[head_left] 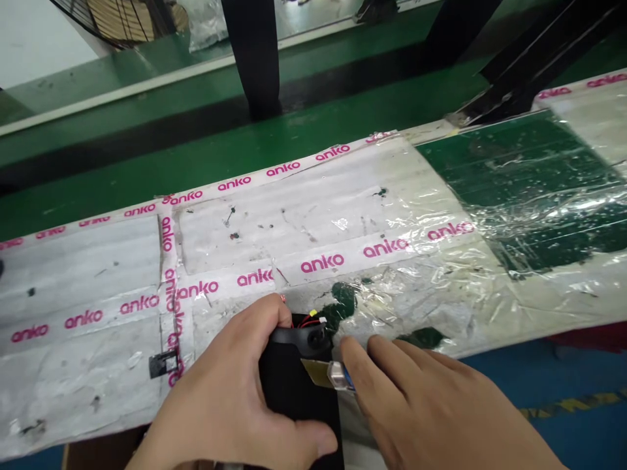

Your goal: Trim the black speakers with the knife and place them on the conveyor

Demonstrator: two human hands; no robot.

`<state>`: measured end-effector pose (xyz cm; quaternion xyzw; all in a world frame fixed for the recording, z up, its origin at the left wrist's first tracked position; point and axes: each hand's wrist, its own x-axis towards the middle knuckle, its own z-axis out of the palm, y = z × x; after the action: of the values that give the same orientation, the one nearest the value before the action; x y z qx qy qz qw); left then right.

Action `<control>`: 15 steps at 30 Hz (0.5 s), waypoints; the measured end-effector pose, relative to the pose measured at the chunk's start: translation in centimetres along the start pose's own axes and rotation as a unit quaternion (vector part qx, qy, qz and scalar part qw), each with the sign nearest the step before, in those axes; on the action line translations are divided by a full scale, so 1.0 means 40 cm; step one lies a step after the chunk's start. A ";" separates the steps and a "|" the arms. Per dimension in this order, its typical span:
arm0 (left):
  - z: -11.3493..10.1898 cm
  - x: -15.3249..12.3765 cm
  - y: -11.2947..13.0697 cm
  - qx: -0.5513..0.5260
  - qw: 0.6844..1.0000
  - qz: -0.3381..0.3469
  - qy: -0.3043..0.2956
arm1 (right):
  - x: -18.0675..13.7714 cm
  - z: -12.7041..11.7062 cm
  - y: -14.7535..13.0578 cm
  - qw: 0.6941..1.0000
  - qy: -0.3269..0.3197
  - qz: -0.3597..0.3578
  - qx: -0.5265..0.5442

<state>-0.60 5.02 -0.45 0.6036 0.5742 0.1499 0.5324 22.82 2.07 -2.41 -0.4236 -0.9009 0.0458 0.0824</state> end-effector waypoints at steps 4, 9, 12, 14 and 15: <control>-0.004 0.004 -0.023 -0.020 0.999 0.032 -0.004 | 0.024 0.005 0.016 0.999 -0.006 -0.003 0.045; -0.002 0.011 -0.043 -0.046 0.996 0.072 0.002 | 0.040 0.012 0.034 0.992 -0.059 -0.008 0.109; -0.002 0.013 -0.038 -0.041 0.996 0.078 -0.004 | 0.049 -0.003 0.043 0.982 -0.105 -0.008 0.156; -0.003 0.012 -0.033 -0.022 0.997 0.077 -0.004 | 0.056 -0.018 0.049 0.976 -0.125 -0.012 0.180; -0.004 0.011 -0.031 -0.012 0.997 0.075 -0.003 | 0.059 -0.024 0.052 0.974 -0.130 -0.014 0.184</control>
<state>-1.27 5.21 -1.58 0.6390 0.5235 0.1945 0.5290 23.08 5.21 -1.54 -0.3787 -0.8862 0.2637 0.0418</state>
